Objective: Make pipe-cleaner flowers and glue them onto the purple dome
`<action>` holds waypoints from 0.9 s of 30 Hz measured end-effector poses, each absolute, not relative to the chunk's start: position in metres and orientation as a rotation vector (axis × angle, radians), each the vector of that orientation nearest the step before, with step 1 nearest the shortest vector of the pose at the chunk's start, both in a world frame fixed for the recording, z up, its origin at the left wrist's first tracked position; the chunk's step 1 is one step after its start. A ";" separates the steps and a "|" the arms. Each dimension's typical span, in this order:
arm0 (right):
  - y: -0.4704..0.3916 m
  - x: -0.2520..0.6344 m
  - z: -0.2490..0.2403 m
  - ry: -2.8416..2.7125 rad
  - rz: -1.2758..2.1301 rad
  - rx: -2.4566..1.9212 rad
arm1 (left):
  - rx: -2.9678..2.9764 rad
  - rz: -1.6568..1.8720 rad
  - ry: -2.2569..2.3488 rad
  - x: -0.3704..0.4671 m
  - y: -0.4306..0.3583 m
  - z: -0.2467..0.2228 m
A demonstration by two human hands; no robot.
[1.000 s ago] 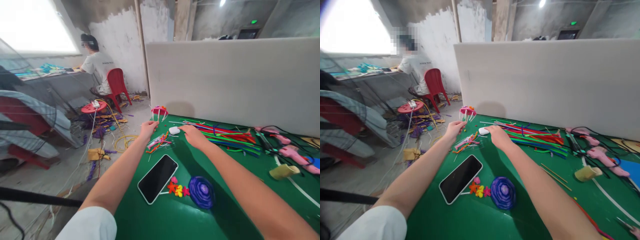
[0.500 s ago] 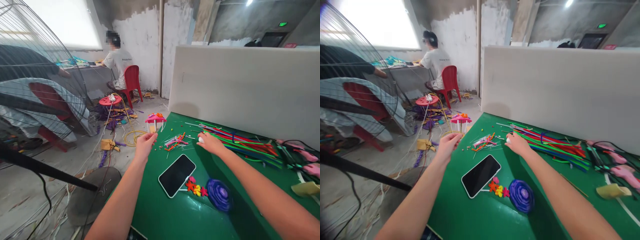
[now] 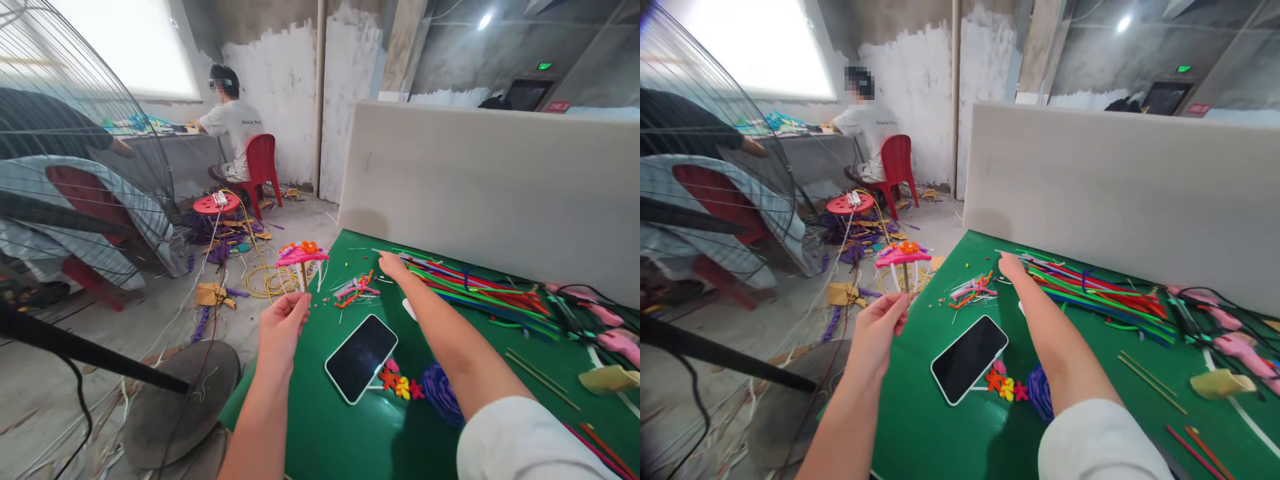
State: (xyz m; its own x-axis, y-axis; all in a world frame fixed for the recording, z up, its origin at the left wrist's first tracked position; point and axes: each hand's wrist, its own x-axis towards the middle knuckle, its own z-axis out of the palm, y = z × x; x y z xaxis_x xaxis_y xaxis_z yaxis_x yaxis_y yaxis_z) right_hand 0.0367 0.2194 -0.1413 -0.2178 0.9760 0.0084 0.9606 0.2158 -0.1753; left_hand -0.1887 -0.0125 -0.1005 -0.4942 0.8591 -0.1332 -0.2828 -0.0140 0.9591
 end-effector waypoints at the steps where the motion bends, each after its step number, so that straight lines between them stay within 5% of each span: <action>1: 0.221 0.033 -0.145 -2.362 0.227 -1.873 | 0.651 1.657 1.373 -0.190 -0.013 -0.100; 15: 0.270 -0.024 -0.151 -2.534 0.274 -1.601 | 0.711 1.580 1.385 -0.187 -0.010 -0.098; 27: 0.183 -0.010 -0.155 -2.820 0.379 -1.309 | 0.822 1.516 1.375 -0.176 -0.008 -0.102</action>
State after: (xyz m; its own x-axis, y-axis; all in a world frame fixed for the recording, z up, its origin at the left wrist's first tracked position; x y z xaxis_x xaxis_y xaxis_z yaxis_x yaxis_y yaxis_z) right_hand -0.0101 0.1830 -0.1553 -0.6507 0.7537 -0.0924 0.7513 0.6214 -0.2223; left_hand -0.1764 -0.0079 -0.1017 -0.3718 0.9236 -0.0938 -0.1828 0.0263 0.9828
